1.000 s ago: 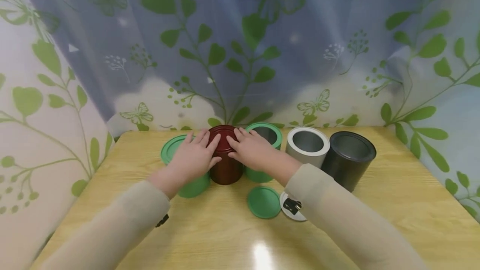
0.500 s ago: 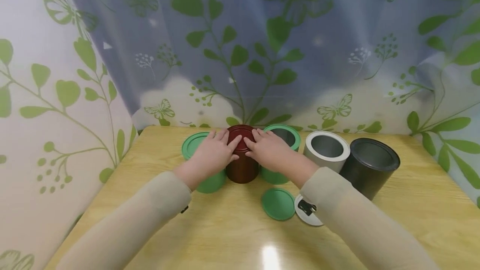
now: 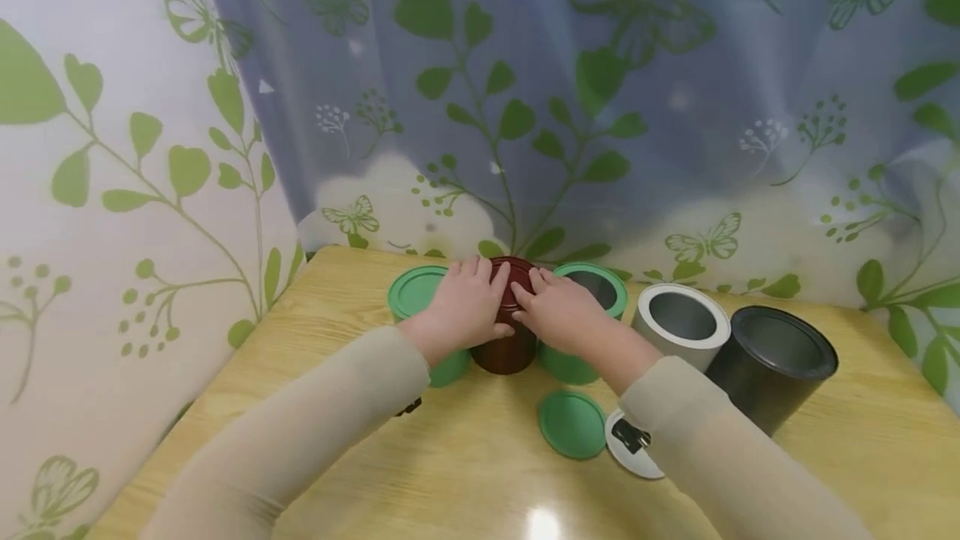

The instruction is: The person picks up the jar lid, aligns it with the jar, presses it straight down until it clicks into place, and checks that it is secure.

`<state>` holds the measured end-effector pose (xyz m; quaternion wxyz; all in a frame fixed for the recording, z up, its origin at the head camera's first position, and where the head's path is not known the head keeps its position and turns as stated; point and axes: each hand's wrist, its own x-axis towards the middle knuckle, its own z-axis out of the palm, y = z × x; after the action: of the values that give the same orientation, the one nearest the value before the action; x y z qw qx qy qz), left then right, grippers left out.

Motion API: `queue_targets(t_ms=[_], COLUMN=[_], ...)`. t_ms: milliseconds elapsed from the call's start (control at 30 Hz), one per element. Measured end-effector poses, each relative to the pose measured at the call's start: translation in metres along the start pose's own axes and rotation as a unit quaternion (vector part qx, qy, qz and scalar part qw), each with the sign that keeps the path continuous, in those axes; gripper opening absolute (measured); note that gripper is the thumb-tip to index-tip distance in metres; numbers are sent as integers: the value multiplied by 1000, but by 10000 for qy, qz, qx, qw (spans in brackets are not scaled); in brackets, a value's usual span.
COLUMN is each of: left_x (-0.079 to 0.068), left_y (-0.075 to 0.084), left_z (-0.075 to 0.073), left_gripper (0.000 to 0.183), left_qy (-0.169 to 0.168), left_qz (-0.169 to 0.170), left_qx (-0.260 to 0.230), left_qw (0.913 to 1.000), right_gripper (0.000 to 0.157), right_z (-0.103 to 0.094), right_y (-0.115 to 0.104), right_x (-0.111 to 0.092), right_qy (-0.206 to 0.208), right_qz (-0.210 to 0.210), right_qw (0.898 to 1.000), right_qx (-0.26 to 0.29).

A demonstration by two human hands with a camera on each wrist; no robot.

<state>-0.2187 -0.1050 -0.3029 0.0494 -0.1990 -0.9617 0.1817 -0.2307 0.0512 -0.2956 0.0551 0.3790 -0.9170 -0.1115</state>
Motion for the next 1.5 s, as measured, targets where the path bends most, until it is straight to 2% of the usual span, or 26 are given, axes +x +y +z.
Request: queue_targets(t_ms=[133, 233, 367, 467, 600, 833, 1067, 1200, 1333, 1500], left_x=[7, 7, 7, 9, 11, 15, 15, 13, 10, 12], left_y=[8, 8, 2, -3, -5, -5, -11, -11, -6, -6], left_z=[3, 8, 9, 8, 6, 2, 2, 1, 5, 9], left_gripper=[93, 93, 89, 86, 84, 83, 85, 83, 83, 86], left_qy=[-362, -550, -361, -72, 152, 113, 64, 96, 125, 363], left_qz=[510, 612, 522, 636, 808, 838, 715, 827, 935, 872], left_qx=[-767, -1110, -1120, -1025, -845, -796, -967, -746, -698, -665], left_qw=[9951, 9904, 9917, 9927, 9930, 9932, 9927, 9937, 9931, 9933], right_gripper=[50, 51, 55, 57, 57, 54, 60, 64, 65, 63], right_z=[7, 8, 5, 3, 2, 4, 1, -1, 2, 2], right_y=[0, -2, -3, -3, -2, 0, 2, 4, 3, 5], right_x=[-11, -13, -6, -1, -1, -3, 2, 5, 2, 1], right_qy=[-32, -86, -128, -167, -148, 36, -51, -289, -677, -574], right_qz=[99, 122, 153, 243, 328, 284, 362, 473, 553, 579], right_qw=[9998, 9995, 9996, 9993, 9990, 9995, 9992, 9982, 9951, 9955], right_qx=[160, 274, 222, 247, 271, 114, 190, 209, 460, 481])
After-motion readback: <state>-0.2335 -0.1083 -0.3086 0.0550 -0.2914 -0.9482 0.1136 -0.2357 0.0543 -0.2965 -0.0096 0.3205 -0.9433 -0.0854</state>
